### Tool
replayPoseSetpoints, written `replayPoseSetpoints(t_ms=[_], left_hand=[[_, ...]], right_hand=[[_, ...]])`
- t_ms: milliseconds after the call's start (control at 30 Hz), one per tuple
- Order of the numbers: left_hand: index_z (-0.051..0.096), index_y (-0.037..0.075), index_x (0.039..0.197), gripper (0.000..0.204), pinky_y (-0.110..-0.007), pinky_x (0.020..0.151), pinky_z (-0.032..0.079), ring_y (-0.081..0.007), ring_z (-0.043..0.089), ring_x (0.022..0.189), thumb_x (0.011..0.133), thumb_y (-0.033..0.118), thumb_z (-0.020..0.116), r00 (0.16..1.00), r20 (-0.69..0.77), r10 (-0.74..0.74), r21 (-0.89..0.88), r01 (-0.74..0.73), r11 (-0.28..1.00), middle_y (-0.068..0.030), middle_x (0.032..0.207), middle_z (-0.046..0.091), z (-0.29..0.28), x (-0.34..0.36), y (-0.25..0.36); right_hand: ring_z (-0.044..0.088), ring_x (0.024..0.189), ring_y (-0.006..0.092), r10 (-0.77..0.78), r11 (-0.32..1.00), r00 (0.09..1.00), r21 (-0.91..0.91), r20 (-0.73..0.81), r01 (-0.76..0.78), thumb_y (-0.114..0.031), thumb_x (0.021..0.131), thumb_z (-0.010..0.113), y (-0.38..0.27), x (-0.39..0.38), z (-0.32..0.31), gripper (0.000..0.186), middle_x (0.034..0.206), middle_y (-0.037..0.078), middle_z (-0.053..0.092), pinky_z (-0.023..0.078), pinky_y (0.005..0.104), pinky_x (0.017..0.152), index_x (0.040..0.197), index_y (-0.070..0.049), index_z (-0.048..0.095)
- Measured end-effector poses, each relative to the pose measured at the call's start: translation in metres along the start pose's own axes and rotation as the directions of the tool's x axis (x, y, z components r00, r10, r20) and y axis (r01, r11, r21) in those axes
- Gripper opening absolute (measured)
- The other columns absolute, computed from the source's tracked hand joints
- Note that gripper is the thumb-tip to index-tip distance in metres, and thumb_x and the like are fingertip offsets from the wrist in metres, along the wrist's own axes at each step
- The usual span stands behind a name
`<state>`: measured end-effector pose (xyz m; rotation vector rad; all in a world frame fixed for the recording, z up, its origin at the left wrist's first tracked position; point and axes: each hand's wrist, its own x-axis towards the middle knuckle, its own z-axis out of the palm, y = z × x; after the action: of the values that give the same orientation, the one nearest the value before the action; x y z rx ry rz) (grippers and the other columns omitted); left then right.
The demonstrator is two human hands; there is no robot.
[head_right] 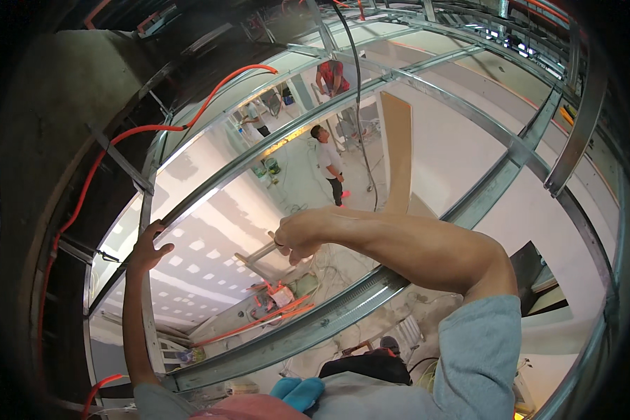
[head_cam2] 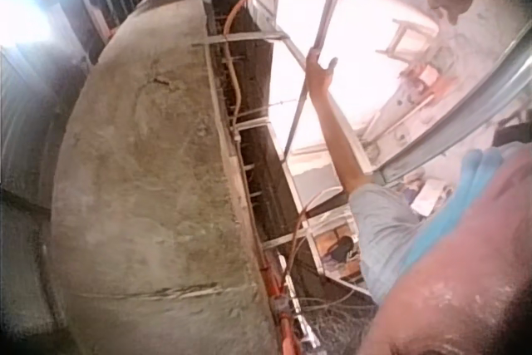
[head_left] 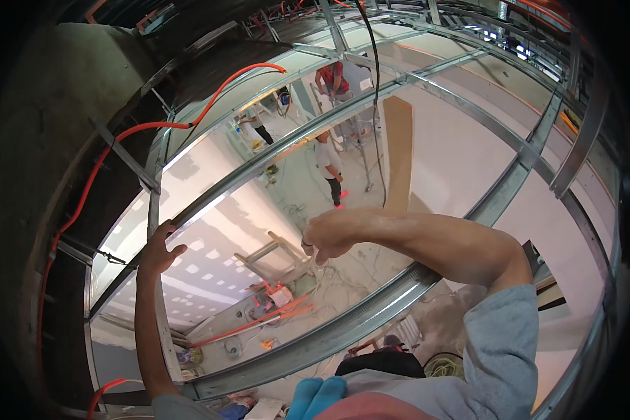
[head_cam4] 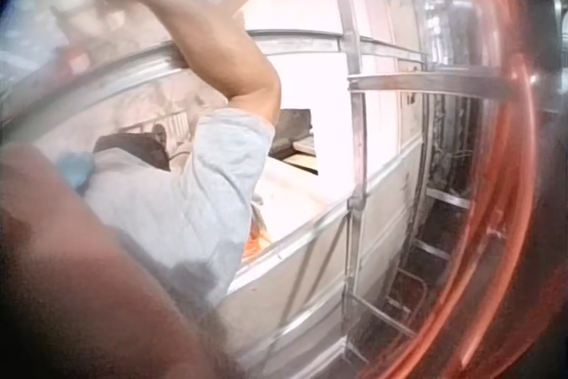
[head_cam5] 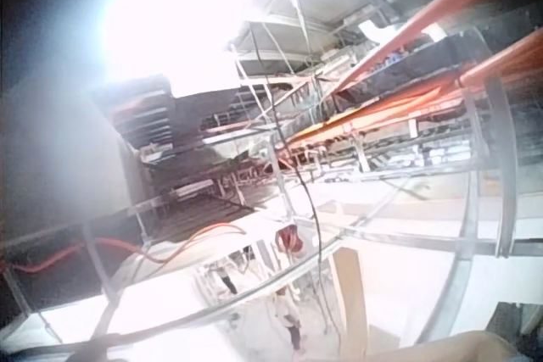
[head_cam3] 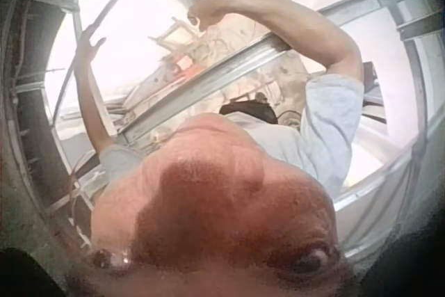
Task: The person holds onto a metal ceiling frame while gesturing toward people below by hand, then steps down and adjusts their belt.
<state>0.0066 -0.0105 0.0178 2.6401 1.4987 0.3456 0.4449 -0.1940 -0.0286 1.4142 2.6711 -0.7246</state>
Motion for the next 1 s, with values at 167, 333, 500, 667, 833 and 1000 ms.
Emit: replayPoseSetpoints(t_ms=[167, 333, 500, 667, 833, 1000], left_hand=[[0.057, 0.002, 0.127, 0.064, -0.043, 0.107, 0.044, -0.0348, 0.055, 0.129, 0.075, 0.024, 0.086, 1.0, 0.005, 0.008, -0.009, -0.008, 1.0, -0.0162, 0.142, 0.055, -0.001, 0.001, 0.015], [0.058, 0.001, 0.121, 0.06, -0.044, 0.101, 0.047, -0.0336, 0.059, 0.12, 0.073, 0.024, 0.087, 0.999, -0.04, 0.019, 0.006, -0.018, 1.0, -0.0134, 0.127, 0.061, -0.002, -0.001, 0.02], [0.059, 0.003, 0.118, 0.061, -0.044, 0.1, 0.047, -0.0345, 0.058, 0.116, 0.069, 0.024, 0.089, 0.994, -0.062, 0.093, 0.094, -0.087, 0.992, -0.0139, 0.123, 0.062, 0.0, 0.001, 0.015], [0.058, 0.004, 0.112, 0.058, -0.044, 0.096, 0.048, -0.0338, 0.059, 0.111, 0.068, 0.025, 0.089, 0.99, -0.096, 0.099, 0.074, -0.092, 0.993, -0.0135, 0.114, 0.062, 0.001, -0.001, 0.023], [0.057, 0.007, 0.113, 0.06, -0.045, 0.094, 0.05, -0.0334, 0.059, 0.112, 0.068, 0.029, 0.089, 0.997, -0.069, 0.033, 0.063, -0.028, 0.998, -0.0132, 0.116, 0.062, -0.001, -0.002, 0.017], [0.057, 0.008, 0.119, 0.066, -0.044, 0.098, 0.049, -0.0333, 0.059, 0.116, 0.067, 0.034, 0.089, 0.998, -0.057, -0.023, 0.066, 0.027, 0.997, -0.0136, 0.122, 0.062, 0.001, -0.002, 0.014]], right_hand=[[0.064, 0.112, 0.0339, -0.006, 0.999, 1.0, -0.033, 0.014, 0.006, -0.03, 0.087, 0.074, -0.007, -0.007, -0.005, 0.038, 0.115, 0.015, 0.07, 0.05, 0.0446, 0.094, 0.12, -0.011, 0.071], [0.064, 0.113, 0.033, -0.004, 0.999, 0.999, -0.043, 0.049, 0.006, -0.029, 0.087, 0.074, -0.007, -0.003, -0.004, 0.038, 0.115, 0.015, 0.069, 0.05, 0.0442, 0.095, 0.12, -0.011, 0.071], [0.065, 0.111, 0.0334, -0.031, 0.999, 0.999, -0.019, 0.035, 0.031, -0.031, 0.087, 0.074, -0.004, -0.004, -0.001, 0.039, 0.113, 0.015, 0.07, 0.05, 0.0433, 0.094, 0.12, -0.011, 0.071], [0.066, 0.109, 0.0325, -0.042, 0.999, 0.999, -0.033, 0.011, 0.043, -0.032, 0.085, 0.076, -0.001, 0.002, 0.006, 0.037, 0.11, 0.014, 0.071, 0.051, 0.0432, 0.091, 0.114, -0.01, 0.072], [0.066, 0.108, 0.0323, -0.03, 0.999, 0.998, -0.039, 0.056, 0.032, -0.032, 0.088, 0.074, -0.008, -0.003, 0.0, 0.038, 0.11, 0.014, 0.071, 0.051, 0.0431, 0.091, 0.118, -0.009, 0.072], [0.068, 0.099, 0.0326, -0.085, 0.996, 0.996, -0.022, 0.027, 0.085, -0.03, 0.09, 0.072, -0.01, -0.003, 0.0, 0.037, 0.1, 0.013, 0.072, 0.052, 0.0423, 0.084, 0.12, -0.007, 0.07]])
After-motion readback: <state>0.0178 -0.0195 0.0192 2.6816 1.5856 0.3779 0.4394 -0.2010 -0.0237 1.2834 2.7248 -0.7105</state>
